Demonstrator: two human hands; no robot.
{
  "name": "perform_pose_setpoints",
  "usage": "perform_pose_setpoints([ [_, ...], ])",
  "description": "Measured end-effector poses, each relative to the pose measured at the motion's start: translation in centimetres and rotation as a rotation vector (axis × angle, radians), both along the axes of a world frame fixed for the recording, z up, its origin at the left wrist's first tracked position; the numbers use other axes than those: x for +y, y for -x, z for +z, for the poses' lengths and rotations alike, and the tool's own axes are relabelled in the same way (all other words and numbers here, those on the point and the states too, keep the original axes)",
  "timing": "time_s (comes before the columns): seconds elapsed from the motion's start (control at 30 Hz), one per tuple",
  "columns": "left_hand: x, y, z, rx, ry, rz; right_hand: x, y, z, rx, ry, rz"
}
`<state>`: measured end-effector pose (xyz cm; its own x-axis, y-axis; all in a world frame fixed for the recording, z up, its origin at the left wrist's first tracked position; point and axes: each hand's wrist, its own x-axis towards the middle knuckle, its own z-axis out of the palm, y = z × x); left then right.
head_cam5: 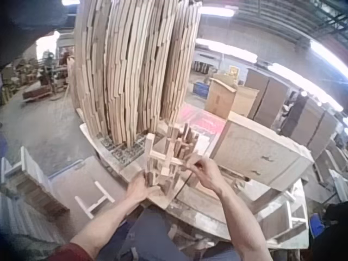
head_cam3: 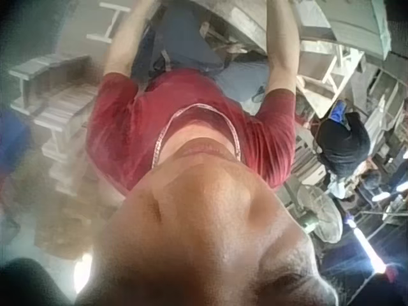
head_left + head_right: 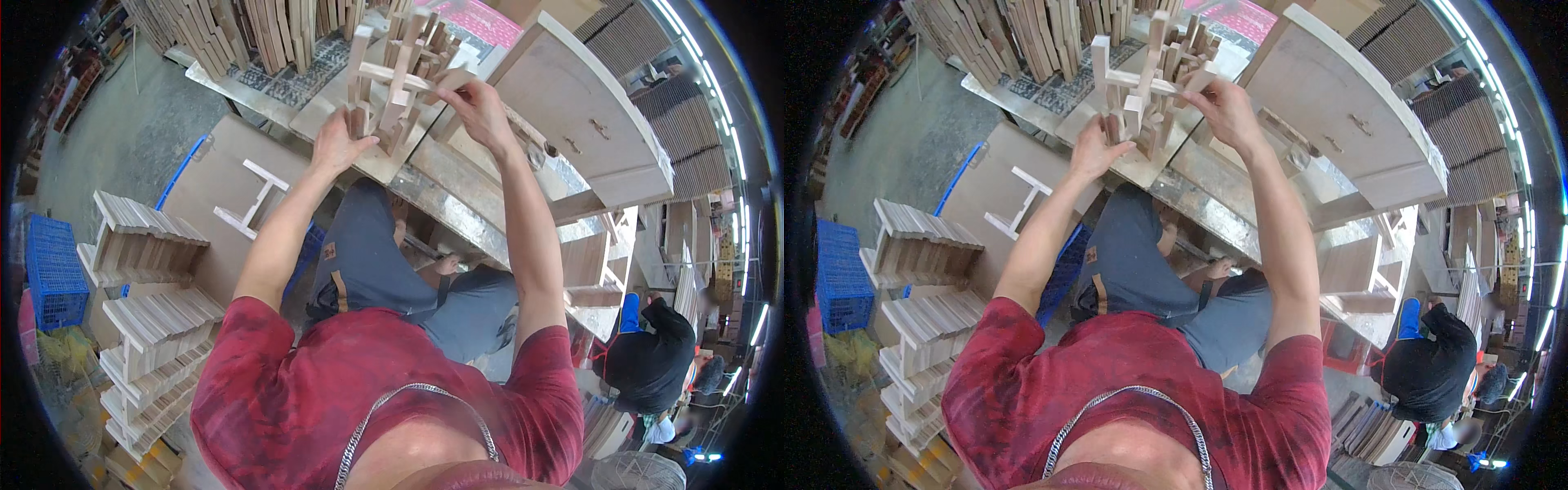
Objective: Assembling small wooden H-shaped joints by interlocking components and stacking them.
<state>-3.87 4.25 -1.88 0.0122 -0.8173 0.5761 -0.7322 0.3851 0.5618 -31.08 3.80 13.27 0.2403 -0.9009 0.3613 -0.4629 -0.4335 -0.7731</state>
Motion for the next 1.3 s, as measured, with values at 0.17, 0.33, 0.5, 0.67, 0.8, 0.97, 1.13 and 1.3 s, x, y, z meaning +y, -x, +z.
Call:
perform_pose_setpoints([
  [0.17,-0.7,-0.9,1.9,0.053,-0.451,-0.138,-4.0,-0.7,-2.1,0.235,-0.108,0.026],
  [0.33,-0.5,-2.8,0.2,0.057,-0.534,-0.228,-3.1,-1.4,-7.5,0.355,-0.232,0.007],
  [0.5,1.7,-2.0,0.4,0.081,-0.347,-0.265,-0.3,0.2,-11.7,0.110,-0.324,0.083],
  [0.67,1.2,-0.9,-0.6,0.119,-0.420,-0.125,2.7,-6.3,-11.0,0.275,-0.189,-0.193],
  [0.8,0.9,-0.5,-2.3,0.137,-0.277,-0.076,2.3,-6.7,-14.1,0.115,-0.037,-0.249],
  [0.97,0.4,0.1,-1.5,0.120,-0.316,-0.094,2.2,-5.7,-13.4,0.196,-0.152,-0.256],
  [1.13,0.0,1.5,-2.3,0.149,-0.387,-0.156,8.9,-1.4,-9.8,0.340,-0.005,-0.349],
  [1.3,0.9,-7.3,-8.0,0.250,-0.297,-0.078,22.6,7.2,-1.9,0.244,-0.111,-0.139],
])
